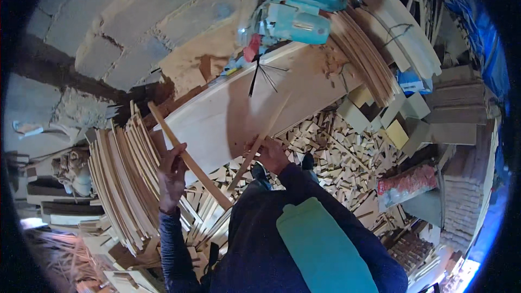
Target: Measuring and cutting thin wood slats using a handheld circular saw on a workbench.
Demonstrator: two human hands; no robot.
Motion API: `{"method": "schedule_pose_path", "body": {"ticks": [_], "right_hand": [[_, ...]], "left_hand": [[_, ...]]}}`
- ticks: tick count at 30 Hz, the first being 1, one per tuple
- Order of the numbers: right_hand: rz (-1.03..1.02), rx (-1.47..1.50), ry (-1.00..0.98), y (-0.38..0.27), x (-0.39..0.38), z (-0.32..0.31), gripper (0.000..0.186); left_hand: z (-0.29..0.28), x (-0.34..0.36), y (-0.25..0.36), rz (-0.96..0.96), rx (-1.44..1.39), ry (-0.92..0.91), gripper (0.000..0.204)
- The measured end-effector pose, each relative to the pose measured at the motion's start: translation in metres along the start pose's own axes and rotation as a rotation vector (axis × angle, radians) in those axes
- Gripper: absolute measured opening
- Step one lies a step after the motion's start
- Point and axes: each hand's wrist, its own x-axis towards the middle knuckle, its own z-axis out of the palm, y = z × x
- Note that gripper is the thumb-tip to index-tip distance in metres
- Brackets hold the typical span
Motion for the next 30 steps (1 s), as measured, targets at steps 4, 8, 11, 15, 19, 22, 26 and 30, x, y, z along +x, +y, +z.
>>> {"method": "schedule_pose_path", "body": {"ticks": [4,8,11,15,19,22,26,30], "right_hand": [[-0.040,-0.001,-0.053,-0.003,-0.002,0.000,0.027],[0.030,0.003,0.086,-0.007,-0.001,0.003,0.025],[0.061,-0.056,0.145,-0.013,-0.003,0.010,0.024],[0.006,-0.059,-0.118,-0.015,-0.010,0.022,0.027],[0.051,0.109,-0.035,-0.003,-0.010,0.029,0.028],[-0.033,0.002,-0.080,0.005,-0.001,0.029,0.022],[-0.010,-0.118,0.040,0.002,0.002,0.028,0.023],[-0.008,-0.093,0.039,0.000,-0.003,0.034,0.027]], "left_hand": [[-0.028,0.005,0.040,0.116,0.263,0.055,0.024],[-0.044,0.015,0.056,0.430,0.490,0.208,0.023],[-0.009,0.014,0.044,0.222,-0.130,-0.055,0.023],[0.089,0.016,0.006,0.045,0.196,-0.086,0.022],[0.163,0.014,-0.017,0.202,0.347,0.005,0.013],[0.185,0.011,-0.016,0.315,0.456,0.053,0.023],[0.178,0.001,-0.016,0.394,0.582,0.059,0.039],[0.163,-0.005,-0.028,0.424,0.584,0.066,0.044]]}}
